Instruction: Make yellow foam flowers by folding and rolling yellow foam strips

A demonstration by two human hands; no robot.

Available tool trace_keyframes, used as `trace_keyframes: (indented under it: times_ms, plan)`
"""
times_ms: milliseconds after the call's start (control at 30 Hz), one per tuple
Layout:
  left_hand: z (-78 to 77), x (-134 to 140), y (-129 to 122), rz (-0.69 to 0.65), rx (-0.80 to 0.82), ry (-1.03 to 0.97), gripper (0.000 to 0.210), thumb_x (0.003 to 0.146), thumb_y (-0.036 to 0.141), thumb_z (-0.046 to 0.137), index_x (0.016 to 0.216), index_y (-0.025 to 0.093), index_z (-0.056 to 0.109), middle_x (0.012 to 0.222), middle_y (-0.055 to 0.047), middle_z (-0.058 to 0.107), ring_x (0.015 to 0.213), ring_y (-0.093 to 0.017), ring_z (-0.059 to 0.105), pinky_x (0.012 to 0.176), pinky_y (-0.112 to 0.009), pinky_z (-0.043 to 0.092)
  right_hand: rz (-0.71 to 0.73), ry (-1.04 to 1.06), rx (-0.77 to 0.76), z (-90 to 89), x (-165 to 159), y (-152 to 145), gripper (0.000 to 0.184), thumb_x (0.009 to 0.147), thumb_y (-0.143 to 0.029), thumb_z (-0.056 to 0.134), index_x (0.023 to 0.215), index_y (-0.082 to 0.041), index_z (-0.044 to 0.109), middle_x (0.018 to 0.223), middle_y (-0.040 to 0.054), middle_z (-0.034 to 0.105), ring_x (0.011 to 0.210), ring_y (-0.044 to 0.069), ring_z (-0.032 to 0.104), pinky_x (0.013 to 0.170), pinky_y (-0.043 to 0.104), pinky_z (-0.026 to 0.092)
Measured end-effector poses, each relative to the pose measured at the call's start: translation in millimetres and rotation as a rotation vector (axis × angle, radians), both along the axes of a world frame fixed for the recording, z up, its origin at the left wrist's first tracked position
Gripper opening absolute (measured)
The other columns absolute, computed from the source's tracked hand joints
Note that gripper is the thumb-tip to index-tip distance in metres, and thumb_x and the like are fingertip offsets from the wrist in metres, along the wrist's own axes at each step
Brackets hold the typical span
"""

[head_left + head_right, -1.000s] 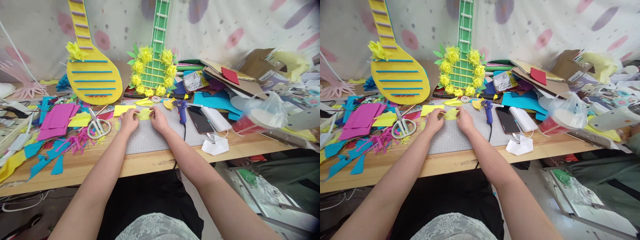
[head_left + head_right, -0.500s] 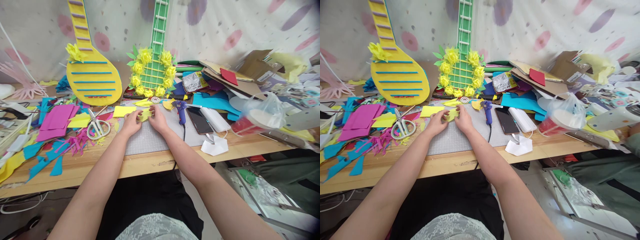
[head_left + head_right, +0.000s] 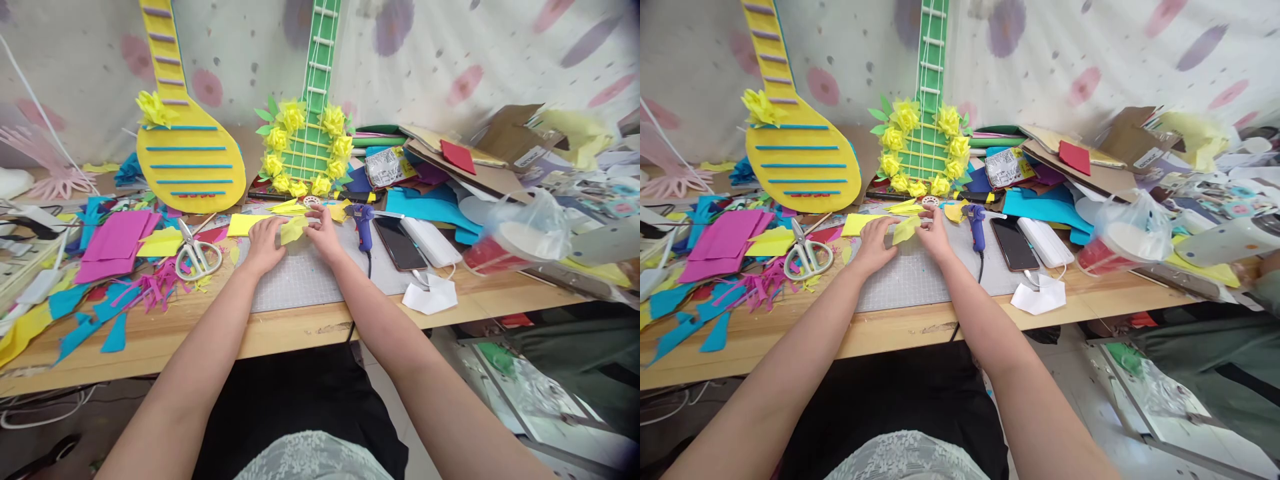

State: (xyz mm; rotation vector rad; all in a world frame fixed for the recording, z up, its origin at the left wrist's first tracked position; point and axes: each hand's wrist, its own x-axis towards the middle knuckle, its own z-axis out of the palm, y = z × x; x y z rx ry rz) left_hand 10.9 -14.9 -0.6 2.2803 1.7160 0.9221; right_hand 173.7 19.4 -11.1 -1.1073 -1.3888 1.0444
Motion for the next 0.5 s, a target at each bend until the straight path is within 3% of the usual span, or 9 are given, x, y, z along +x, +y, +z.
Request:
trace_keyframes:
  times_ms: [133,367,500]
  plan:
    - [3.0,-2,1,-0.047,0.072,0.010,0.014,0.076,0.017,0.055,0.082,0.025,0.064,0.107,-0.002,0.066,0.108,-0.021,0.054,0.101,-0.042,0.031,-0.008,-0.120,0.062,-3.0,5,4,0.054,0.067,-0.010,0.049,0.117,-0.025,0.036,0.108,0.0041,0.052,0.071,0.010,0.052,0.072,0.030,0.049]
    - [5.7,1,-1,-0.141,0.054,0.151,0.014,0.077,0.019,0.055,0.077,0.025,0.067,0.094,-0.001,0.070,0.096,-0.020,0.058,0.106,-0.047,0.023,-0.046,-0.498,0.162,-6.4,3,-1,0.050,0.066,-0.008,0.050,0.113,-0.024,0.044,0.091,0.0012,0.059,0.089,0.018,0.055,0.080,0.035,0.046]
    - [5.6,1,-2,-0.128,0.024,0.171,0.015,0.079,0.025,0.054,0.078,0.027,0.069,0.093,-0.002,0.070,0.096,-0.022,0.057,0.106,-0.049,0.022,0.077,-0.549,0.112,1.7,5,-10,0.048,0.069,-0.007,0.049,0.113,-0.025,0.044,0.083,-0.0025,0.062,0.078,0.015,0.058,0.076,0.032,0.046]
